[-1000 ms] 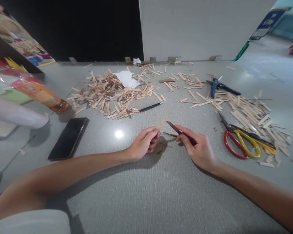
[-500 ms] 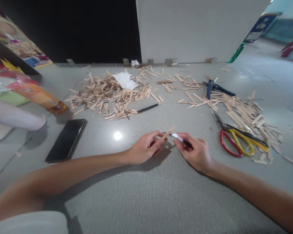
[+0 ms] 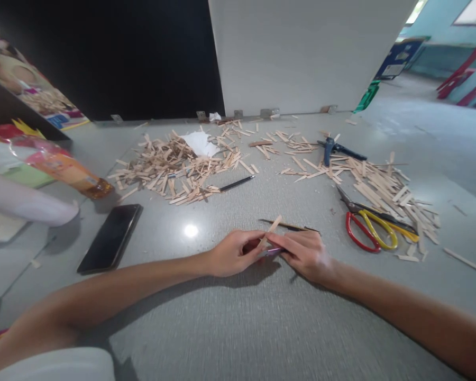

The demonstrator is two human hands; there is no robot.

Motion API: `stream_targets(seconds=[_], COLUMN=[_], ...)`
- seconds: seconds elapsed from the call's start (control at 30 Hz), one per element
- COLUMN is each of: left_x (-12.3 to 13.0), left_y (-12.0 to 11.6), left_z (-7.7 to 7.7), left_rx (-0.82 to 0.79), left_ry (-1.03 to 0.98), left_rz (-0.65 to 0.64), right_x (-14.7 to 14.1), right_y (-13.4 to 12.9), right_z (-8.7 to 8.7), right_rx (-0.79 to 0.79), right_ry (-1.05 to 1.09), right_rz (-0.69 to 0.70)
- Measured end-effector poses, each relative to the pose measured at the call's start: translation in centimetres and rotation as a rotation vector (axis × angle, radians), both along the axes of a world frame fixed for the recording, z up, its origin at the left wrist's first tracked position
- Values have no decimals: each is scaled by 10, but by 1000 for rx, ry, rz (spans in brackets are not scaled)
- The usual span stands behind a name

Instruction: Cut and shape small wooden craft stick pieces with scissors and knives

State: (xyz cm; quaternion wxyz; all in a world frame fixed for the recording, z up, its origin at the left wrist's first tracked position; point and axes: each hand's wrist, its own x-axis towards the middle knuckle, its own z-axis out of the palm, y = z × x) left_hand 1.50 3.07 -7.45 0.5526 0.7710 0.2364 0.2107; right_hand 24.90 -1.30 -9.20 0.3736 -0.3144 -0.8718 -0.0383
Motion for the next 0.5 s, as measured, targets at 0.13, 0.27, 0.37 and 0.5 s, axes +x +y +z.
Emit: stream_targets(seconds=[0.13,0.27,0.37,0.5], left_x=[0,-1,-2,-3], left_y=[0,1,2,3], left_z=[3,3,1,0], left_rx=[-10,-51,-141,-253], left_ry=[12,26,24,0], left_rz=[-11,-33,-62,-125], right_x=[0,-1,-2,-5], right_y=[0,0,-1,-4], right_z=[1,2,4,8], right_rx=[30,37,31,6], right_ry=[-17,-39,-22,-11], right_rz=[20,32,53,100])
